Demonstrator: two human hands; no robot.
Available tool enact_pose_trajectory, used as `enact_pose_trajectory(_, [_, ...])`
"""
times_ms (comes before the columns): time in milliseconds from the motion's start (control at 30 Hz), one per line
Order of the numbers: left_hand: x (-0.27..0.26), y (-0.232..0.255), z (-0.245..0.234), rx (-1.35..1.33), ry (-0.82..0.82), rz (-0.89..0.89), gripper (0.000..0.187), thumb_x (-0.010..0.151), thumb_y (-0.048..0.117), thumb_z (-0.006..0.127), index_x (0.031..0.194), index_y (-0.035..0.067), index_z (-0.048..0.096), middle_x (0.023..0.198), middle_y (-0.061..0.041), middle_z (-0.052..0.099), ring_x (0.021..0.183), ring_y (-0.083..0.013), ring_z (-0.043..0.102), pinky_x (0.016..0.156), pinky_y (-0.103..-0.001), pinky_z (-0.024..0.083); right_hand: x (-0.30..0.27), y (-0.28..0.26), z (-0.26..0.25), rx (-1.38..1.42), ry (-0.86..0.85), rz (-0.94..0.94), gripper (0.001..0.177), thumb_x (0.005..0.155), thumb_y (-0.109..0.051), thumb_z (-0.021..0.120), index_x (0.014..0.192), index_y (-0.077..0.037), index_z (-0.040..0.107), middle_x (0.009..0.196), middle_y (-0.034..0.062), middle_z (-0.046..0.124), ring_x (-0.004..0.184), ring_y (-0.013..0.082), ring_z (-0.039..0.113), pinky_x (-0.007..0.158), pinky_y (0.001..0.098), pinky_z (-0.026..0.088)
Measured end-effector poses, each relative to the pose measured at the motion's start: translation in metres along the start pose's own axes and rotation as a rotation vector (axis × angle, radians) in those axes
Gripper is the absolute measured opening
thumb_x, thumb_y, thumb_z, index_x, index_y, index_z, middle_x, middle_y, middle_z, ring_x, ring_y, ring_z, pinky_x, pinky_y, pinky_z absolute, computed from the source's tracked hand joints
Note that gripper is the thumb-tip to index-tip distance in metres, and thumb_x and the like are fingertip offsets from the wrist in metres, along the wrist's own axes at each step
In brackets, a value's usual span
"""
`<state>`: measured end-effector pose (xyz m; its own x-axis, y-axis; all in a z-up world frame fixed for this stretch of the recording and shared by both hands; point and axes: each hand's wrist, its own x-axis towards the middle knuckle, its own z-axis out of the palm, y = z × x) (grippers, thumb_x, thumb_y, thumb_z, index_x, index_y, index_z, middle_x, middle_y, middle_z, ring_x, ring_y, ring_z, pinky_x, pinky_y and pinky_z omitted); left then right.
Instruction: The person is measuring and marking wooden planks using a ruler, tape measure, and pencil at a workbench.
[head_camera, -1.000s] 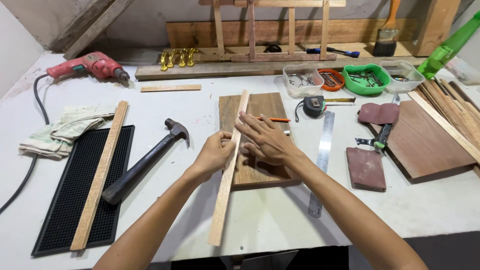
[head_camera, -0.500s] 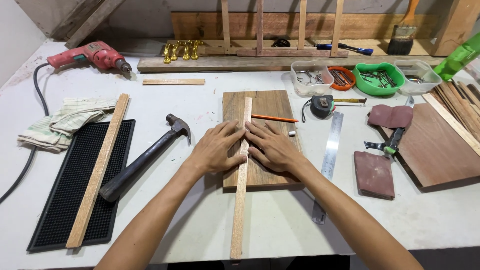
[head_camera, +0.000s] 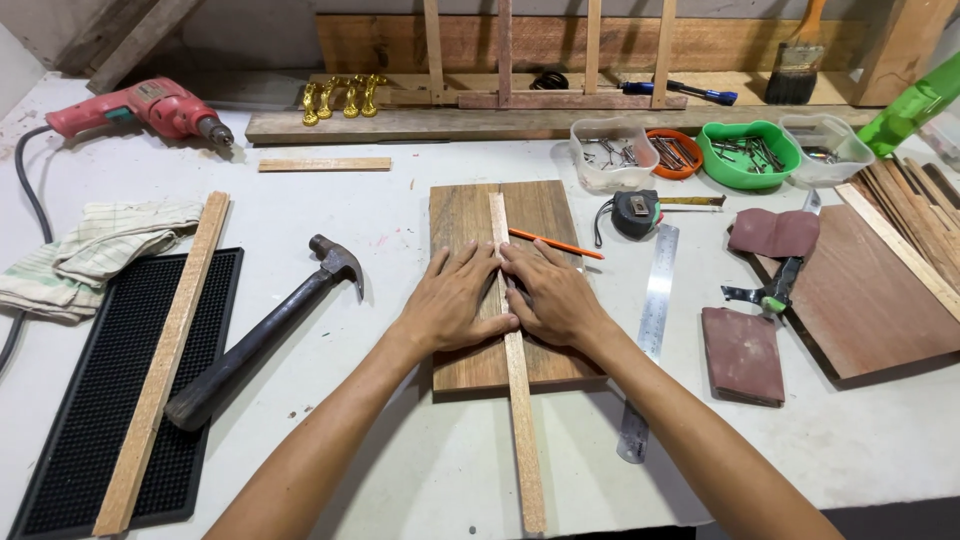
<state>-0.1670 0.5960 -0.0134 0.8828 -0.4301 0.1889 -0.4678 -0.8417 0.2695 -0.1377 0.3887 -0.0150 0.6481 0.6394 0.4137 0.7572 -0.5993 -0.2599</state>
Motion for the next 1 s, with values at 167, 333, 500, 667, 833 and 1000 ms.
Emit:
enact_pose_trajectory(167, [0.001, 0.001, 0.005, 0.018, 0.031, 0.017, 0.095, 0.082, 0.075, 0.061, 0.149, 0.010, 0.045, 0.161, -0.018, 0.034, 0.151, -0.0365, 0.026, 0.122, -0.057, 0.016, -0.001, -0.003, -0.003, 0.016, 0.030, 0.039, 0.055, 0.093, -0.021, 0.058, 0.141, 0.005, 0.050, 0.139, 0.0259, 0.061, 0.136, 0.0339, 0.055, 0.123, 0.0450, 0.032])
enact_pose_trajectory(333, [0.001, 0.003, 0.002, -0.010, 0.008, -0.003, 0.095, 0.082, 0.074, 0.060, 0.149, 0.008, 0.044, 0.162, -0.018, 0.033, 0.151, -0.0360, 0.024, 0.122, -0.057, 0.013, 0.001, -0.003, -0.004, 0.041, 0.015, 0.043, 0.061, 0.093, -0.020, 0.058, 0.146, 0.007, 0.047, 0.136, 0.0267, 0.062, 0.137, 0.0357, 0.053, 0.121, 0.0461, 0.031])
enact_pose_trajectory(500, [0.001, 0.003, 0.004, 0.000, 0.004, -0.010, 0.096, 0.083, 0.073, 0.059, 0.150, 0.006, 0.042, 0.161, -0.020, 0.033, 0.152, -0.0360, 0.023, 0.123, -0.057, 0.013, 0.000, -0.005, -0.003, 0.032, 0.007, 0.078, 0.059, 0.094, -0.021, 0.059, 0.146, 0.004, 0.047, 0.140, 0.0264, 0.060, 0.136, 0.0348, 0.054, 0.121, 0.0441, 0.034])
enact_pose_trajectory(667, [0.002, 0.004, 0.005, -0.017, 0.004, -0.014, 0.097, 0.083, 0.074, 0.059, 0.151, 0.008, 0.040, 0.160, -0.019, 0.033, 0.152, -0.0360, 0.022, 0.122, -0.057, 0.011, 0.002, -0.010, -0.009, 0.037, -0.003, 0.103, 0.062, 0.093, -0.020, 0.058, 0.149, 0.004, 0.044, 0.139, 0.0264, 0.060, 0.138, 0.0374, 0.051, 0.118, 0.0447, 0.035])
enact_pose_trajectory(833, [0.000, 0.007, -0.001, -0.060, -0.004, -0.030, 0.094, 0.083, 0.074, 0.058, 0.150, 0.010, 0.042, 0.158, -0.016, 0.039, 0.153, -0.0339, 0.023, 0.124, -0.058, 0.011, 0.003, -0.005, -0.005, 0.025, -0.002, 0.062, 0.064, 0.094, -0.020, 0.057, 0.151, 0.005, 0.041, 0.139, 0.0277, 0.060, 0.136, 0.0362, 0.053, 0.119, 0.0465, 0.033])
enact_pose_trajectory(1000, [-0.001, 0.005, -0.001, -0.042, 0.009, -0.009, 0.095, 0.080, 0.075, 0.062, 0.148, 0.011, 0.045, 0.160, -0.018, 0.036, 0.153, -0.0357, 0.022, 0.122, -0.060, 0.012, 0.002, -0.011, -0.007, 0.066, 0.019, 0.119, 0.056, 0.095, -0.019, 0.058, 0.146, 0.002, 0.048, 0.136, 0.0233, 0.063, 0.131, 0.0358, 0.058, 0.118, 0.0446, 0.038])
